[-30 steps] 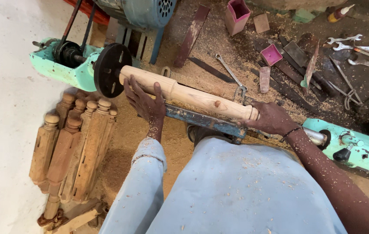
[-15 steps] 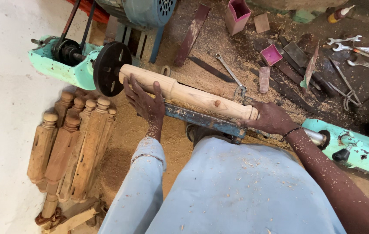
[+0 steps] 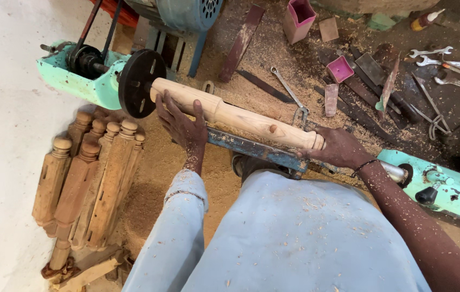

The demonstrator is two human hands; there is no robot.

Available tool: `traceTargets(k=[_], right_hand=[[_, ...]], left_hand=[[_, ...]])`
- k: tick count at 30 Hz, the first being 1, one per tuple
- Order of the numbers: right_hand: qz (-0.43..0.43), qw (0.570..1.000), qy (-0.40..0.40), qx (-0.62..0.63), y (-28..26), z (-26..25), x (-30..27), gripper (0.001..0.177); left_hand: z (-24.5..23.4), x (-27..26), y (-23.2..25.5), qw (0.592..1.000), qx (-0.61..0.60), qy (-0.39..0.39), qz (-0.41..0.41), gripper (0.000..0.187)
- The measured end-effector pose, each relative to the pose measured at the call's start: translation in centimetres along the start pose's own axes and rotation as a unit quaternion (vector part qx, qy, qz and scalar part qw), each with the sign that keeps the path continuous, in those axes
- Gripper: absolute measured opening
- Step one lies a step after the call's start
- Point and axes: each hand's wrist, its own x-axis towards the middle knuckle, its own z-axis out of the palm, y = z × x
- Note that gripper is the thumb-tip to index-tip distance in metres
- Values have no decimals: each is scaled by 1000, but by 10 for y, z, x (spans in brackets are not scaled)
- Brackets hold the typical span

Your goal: The person shapes a wood piece using a lathe, applies liquid from a bottle to the rotating wood, and rubs it with a sanding block.

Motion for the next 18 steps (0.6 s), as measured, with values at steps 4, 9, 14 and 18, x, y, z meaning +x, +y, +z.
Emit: traceTargets(k=[4, 9, 14, 18], right_hand=[[-4, 1000, 0, -12, 2, 1, 0, 80], [-3, 1000, -3, -3, 2, 1, 1, 81], [2, 1000, -9, 8, 2, 1, 1, 78], [-5, 1000, -5, 14, 2, 1, 1, 76]], left_hand=[[1, 0, 0, 1000, -2, -1, -3, 74], [2, 0, -2, 1000, -3, -3, -4, 73], [4, -1, -4, 1000, -9, 7, 10, 71], [4, -1, -4, 1000, -4, 5, 4, 70]])
